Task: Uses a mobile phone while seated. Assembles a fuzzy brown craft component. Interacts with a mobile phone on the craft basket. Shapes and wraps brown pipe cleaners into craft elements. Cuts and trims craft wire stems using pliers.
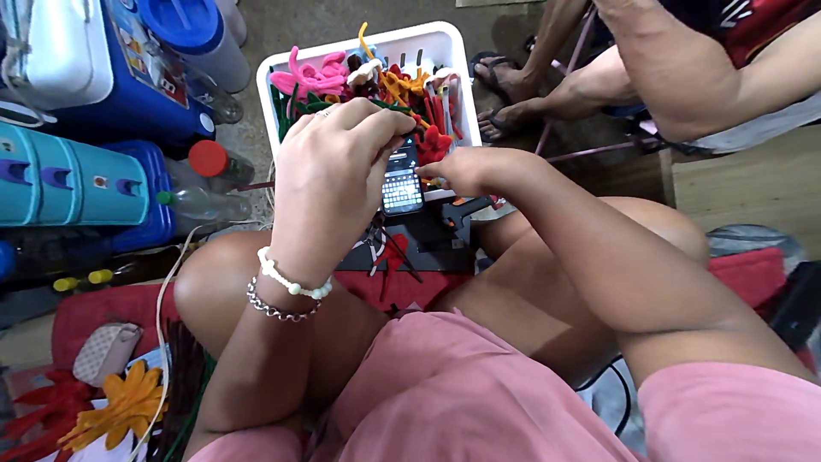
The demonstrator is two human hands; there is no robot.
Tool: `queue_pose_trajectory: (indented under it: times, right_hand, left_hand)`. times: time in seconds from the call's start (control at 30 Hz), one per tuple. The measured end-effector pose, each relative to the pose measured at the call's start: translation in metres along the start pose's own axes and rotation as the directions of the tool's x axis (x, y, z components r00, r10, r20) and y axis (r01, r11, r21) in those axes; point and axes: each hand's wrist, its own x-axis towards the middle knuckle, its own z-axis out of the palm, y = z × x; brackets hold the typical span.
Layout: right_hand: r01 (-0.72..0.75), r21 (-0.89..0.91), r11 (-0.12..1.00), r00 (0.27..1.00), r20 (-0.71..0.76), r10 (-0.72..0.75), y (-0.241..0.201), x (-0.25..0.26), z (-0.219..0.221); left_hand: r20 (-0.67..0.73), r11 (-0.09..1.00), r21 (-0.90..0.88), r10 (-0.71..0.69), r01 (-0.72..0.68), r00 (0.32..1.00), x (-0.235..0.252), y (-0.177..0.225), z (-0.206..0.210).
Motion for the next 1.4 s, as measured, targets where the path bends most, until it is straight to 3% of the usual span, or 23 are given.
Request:
queue_pose_trajectory:
  times: [0.27,0.37,0.43,0.5,0.53,0.57,0.67,0.77,0.97,1.07,1.17,1.3,1.4]
  right_hand:
    - [-0.033,0.007,0.999,0.999,-0.041,0.033,0.002,-0.002,-0.004]
    - [0.071,-0.004,0.997,0.977,-0.202,-0.071,0.008,-0.005,-0.002]
    - [0.274,-0.013,0.962,0.844,-0.477,-0.247,0.014,-0.013,0.000]
    - [0.500,0.002,0.866,0.607,-0.714,-0.349,0.013,-0.019,-0.005]
    - [0.594,0.041,0.804,0.523,-0.778,-0.347,0.009,-0.024,-0.008]
    - [0.677,0.103,0.729,0.477,-0.815,-0.328,0.005,-0.030,-0.011]
    - [0.826,0.272,0.493,0.445,-0.851,-0.277,-0.003,-0.048,-0.016]
    - [0.855,0.280,0.436,0.413,-0.877,-0.246,-0.004,-0.053,-0.013]
    - [0.811,0.267,0.520,0.407,-0.897,-0.175,-0.002,-0.060,-0.011]
    - [0.815,0.317,0.486,0.411,-0.907,-0.097,-0.005,-0.064,-0.010]
    - [0.836,0.418,0.354,0.463,-0.885,-0.048,-0.011,-0.071,-0.010]
    - [0.791,0.608,0.061,0.611,-0.789,-0.064,-0.010,-0.079,-0.010]
    - [0.769,0.637,-0.057,0.631,-0.771,-0.086,-0.009,-0.082,-0.006]
  left_hand:
    - [-0.002,1.000,-0.001,0.003,-0.003,1.000,0.000,0.000,-0.001]
    - [0.009,1.000,-0.002,0.004,-0.004,1.000,0.001,0.000,0.000]
    - [-0.002,1.000,-0.006,0.005,-0.005,1.000,0.002,-0.003,0.002]
    - [-0.016,1.000,-0.004,0.001,-0.001,1.000,0.003,-0.005,0.004]
    - [0.005,1.000,0.000,-0.007,0.007,1.000,0.001,-0.003,0.003]
    - [0.034,1.000,0.000,-0.011,0.011,0.999,-0.001,-0.001,0.000]
    - [-0.003,0.999,-0.011,-0.030,0.030,1.000,0.001,0.003,0.001]
    - [-0.066,0.999,-0.039,-0.039,0.036,0.997,0.004,0.002,0.004]
    - [-0.146,0.996,-0.084,-0.003,-0.010,0.989,0.007,0.003,0.009]
    - [-0.192,0.992,-0.123,-0.013,-0.011,0.981,0.007,0.007,0.012]
    - [-0.280,0.989,-0.148,-0.022,-0.021,0.960,0.007,0.013,0.016]
    - [-0.352,0.979,-0.198,-0.028,-0.046,0.936,0.008,0.016,0.019]
    - [-0.360,0.965,-0.250,-0.017,-0.079,0.933,0.009,0.018,0.019]
